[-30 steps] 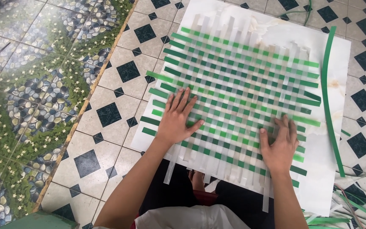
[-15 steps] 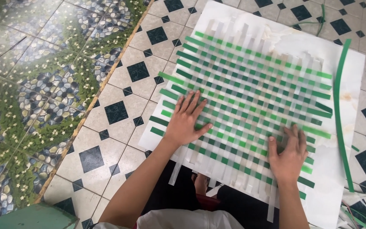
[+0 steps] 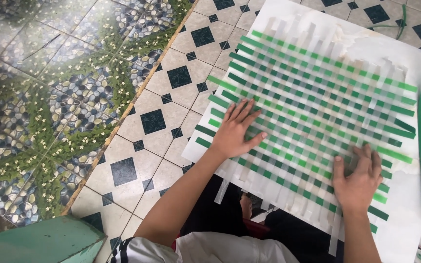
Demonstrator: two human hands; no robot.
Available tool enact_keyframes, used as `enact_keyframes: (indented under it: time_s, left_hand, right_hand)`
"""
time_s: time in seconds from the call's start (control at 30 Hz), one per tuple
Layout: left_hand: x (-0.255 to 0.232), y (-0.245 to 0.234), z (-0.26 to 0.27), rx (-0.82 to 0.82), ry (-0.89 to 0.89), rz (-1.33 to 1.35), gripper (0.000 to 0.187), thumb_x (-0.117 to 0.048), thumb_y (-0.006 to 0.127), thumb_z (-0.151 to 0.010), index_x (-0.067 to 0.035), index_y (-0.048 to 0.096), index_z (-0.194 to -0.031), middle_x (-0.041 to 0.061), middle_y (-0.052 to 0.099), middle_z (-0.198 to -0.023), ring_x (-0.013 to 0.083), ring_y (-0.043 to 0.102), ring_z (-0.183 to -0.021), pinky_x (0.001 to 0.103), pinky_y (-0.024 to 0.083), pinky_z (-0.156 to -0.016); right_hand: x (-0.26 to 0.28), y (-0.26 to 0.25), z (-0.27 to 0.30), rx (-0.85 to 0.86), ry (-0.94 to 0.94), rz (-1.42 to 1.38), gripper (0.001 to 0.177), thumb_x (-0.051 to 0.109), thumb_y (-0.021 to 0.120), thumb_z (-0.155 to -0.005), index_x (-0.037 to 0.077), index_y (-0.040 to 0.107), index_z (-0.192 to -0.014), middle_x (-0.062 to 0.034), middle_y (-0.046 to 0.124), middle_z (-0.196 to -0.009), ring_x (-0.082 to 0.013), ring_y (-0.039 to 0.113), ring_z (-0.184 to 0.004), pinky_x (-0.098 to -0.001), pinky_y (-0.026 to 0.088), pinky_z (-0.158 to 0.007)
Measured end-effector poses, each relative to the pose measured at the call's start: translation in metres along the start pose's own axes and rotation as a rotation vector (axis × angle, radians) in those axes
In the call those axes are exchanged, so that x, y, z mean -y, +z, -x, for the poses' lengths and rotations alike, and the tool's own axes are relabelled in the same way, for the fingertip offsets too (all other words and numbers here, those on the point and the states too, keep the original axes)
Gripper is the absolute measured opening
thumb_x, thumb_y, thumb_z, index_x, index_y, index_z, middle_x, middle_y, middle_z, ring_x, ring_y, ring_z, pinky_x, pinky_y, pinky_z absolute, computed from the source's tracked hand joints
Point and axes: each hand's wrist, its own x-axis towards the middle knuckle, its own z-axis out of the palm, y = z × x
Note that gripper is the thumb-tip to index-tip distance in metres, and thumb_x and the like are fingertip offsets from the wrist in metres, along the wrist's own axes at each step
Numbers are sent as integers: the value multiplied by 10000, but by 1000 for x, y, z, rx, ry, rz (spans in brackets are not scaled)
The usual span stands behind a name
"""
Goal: The person is weaving green and white plastic strips together on a white board to create a patterned mat.
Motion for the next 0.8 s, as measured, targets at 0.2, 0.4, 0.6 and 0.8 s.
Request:
enact_keyframes:
  time_s: [0.2, 0.4, 0.6, 0.8]
  left_hand:
    - [7, 3, 3, -311, 41, 186, 263, -269, 516, -990, -88, 704, -1024, 42, 681, -1050, 240, 584, -1028, 412, 427, -941]
    - [11, 4, 4, -331, 36, 237, 164, -90, 509, -955, -66, 664, -904, 27, 649, -875, 228, 571, -782, 377, 455, -768]
    - [12, -6, -1, -159, -50, 95, 188, -182, 531, -967, -91, 675, -887, 13, 617, -807, 233, 611, -695, 392, 519, -482]
    - [5, -52, 9, 213, 310, -74, 182, 43, 588, -880, -28, 662, -1031, 159, 685, -1116, 348, 646, -1087, 470, 563, -935]
  right_hand:
    - [4, -3, -2, 58, 63, -20, 490, 326, 543, -995, -63, 544, -1294, -259, 441, -1516, -437, 287, -1417, -673, 240, -1003]
    - [-5, 3, 0, 21, 22, -6, 480, 323, 554, -997, -59, 554, -1289, -263, 461, -1506, -441, 314, -1407, -672, 263, -982]
    - [2, -1, -1, 34, 44, -19, 483, 313, 558, -990, -64, 554, -1291, -257, 448, -1511, -440, 310, -1404, -672, 253, -998]
    - [9, -6, -2, 46, 49, -7, 469, 296, 540, -999, -71, 536, -1290, -264, 434, -1515, -459, 305, -1401, -669, 263, -999]
